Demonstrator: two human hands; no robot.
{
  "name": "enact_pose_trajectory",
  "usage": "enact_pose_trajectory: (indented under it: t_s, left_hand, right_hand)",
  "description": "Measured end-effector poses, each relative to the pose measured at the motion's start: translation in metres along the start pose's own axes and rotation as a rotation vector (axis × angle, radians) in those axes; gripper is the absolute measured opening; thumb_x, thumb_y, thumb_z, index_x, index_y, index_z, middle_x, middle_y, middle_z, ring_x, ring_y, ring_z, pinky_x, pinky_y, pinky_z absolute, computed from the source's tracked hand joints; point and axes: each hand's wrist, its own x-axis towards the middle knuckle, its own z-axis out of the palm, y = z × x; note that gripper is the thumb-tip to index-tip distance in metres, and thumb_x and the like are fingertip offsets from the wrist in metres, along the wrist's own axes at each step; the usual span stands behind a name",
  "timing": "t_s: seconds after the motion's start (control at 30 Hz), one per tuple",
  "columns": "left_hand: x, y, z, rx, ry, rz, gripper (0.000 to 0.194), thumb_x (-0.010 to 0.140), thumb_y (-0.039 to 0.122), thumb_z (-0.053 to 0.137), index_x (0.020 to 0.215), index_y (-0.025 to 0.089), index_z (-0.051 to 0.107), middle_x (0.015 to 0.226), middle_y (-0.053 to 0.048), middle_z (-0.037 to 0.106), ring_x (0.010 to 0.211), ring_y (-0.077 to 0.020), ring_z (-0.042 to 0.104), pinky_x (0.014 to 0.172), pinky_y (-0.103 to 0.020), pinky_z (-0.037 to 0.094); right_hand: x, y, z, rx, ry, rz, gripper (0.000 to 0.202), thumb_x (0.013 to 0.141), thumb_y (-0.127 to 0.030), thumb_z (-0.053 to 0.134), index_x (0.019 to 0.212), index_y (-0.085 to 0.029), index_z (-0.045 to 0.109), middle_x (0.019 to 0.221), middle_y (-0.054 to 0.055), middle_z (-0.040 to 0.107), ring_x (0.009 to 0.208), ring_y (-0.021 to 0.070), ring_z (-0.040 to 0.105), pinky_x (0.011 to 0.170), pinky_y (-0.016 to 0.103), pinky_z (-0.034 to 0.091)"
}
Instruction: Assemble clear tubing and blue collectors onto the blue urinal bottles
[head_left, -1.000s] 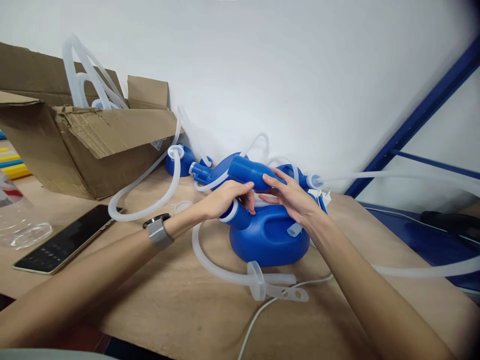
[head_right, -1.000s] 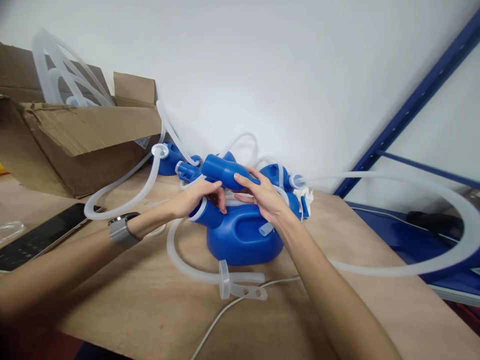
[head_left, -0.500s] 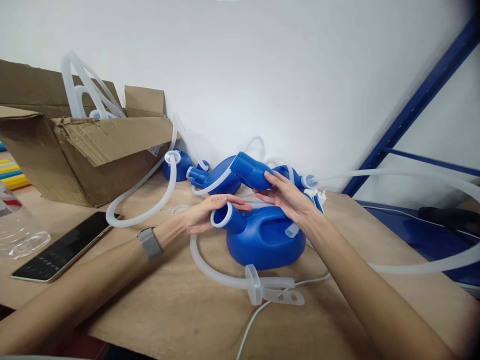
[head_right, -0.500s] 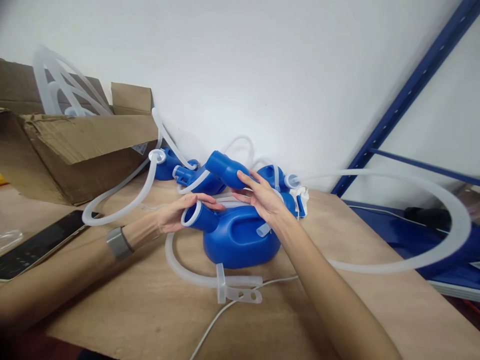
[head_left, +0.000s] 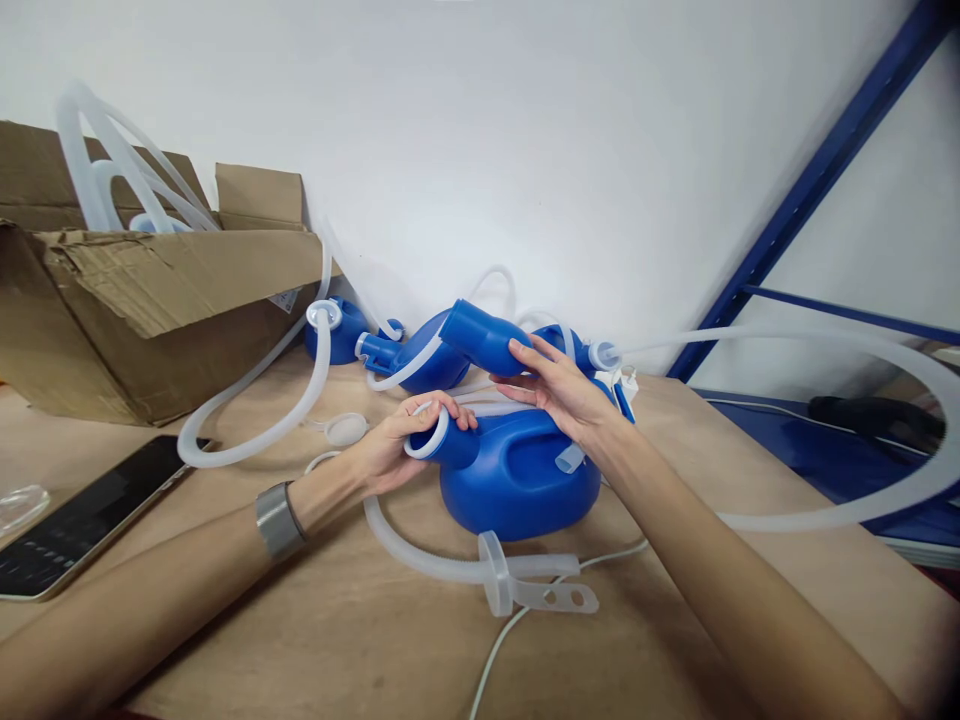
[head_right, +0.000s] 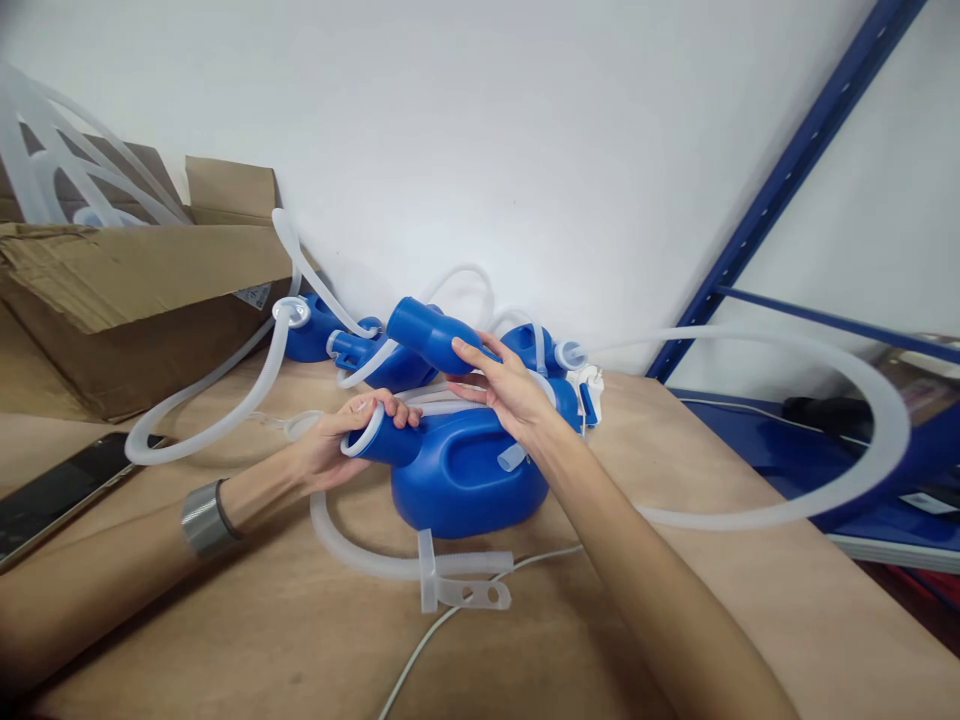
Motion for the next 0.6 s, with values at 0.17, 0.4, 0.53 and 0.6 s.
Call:
enact_pose_trajectory:
  t_s: [0.17, 0.4, 0.53, 0.6]
  left_hand:
    - [-0.003, 0.007, -0.002, 0.069, -0.037, -0.062, 0.027, 0.081, 0.038, 0.081, 0.094, 0.016, 0.073, 0.097, -0.01, 0.075, 0.112, -0.0263, 0.067, 0.097, -0.035, 0.049]
    - [-0.002, 0.014, -0.008, 0.203, -0.196, -0.109, 0.05, 0.065, 0.037, 0.097, 0.105, 0.021, 0.07, 0.114, -0.009, 0.075, 0.129, -0.0276, 0.061, 0.108, -0.04, 0.045]
    - [-0.002, 0.012, -0.008, 0.18, -0.185, -0.058, 0.042, 0.068, 0.034, 0.095, 0.092, 0.019, 0.064, 0.093, -0.003, 0.072, 0.108, -0.0203, 0.066, 0.098, -0.034, 0.046]
    - [-0.002, 0.01, -0.007, 0.185, -0.175, -0.041, 0.041, 0.069, 0.032, 0.095, 0.089, 0.018, 0.061, 0.09, -0.003, 0.071, 0.104, -0.0196, 0.066, 0.095, -0.033, 0.046]
  right_hand:
    - [0.0, 0.003, -0.002, -0.001, -0.018, -0.021, 0.049, 0.086, -0.031, 0.081, 0.13, -0.025, 0.061, 0.117, 0.005, 0.073, 0.098, 0.0195, 0.075, 0.093, 0.035, 0.064]
    - [0.0, 0.003, -0.003, 0.005, -0.019, -0.022, 0.047, 0.085, -0.031, 0.082, 0.128, -0.025, 0.062, 0.114, 0.004, 0.074, 0.097, 0.0182, 0.075, 0.091, 0.033, 0.064]
    - [-0.002, 0.002, -0.002, -0.021, -0.01, -0.023, 0.046, 0.086, -0.032, 0.081, 0.127, -0.024, 0.062, 0.118, 0.005, 0.074, 0.1, 0.0191, 0.075, 0.09, 0.031, 0.065]
    - [-0.002, 0.002, -0.001, -0.021, 0.007, -0.029, 0.046, 0.086, -0.031, 0.081, 0.127, -0.024, 0.061, 0.121, 0.006, 0.073, 0.102, 0.0193, 0.075, 0.09, 0.032, 0.065]
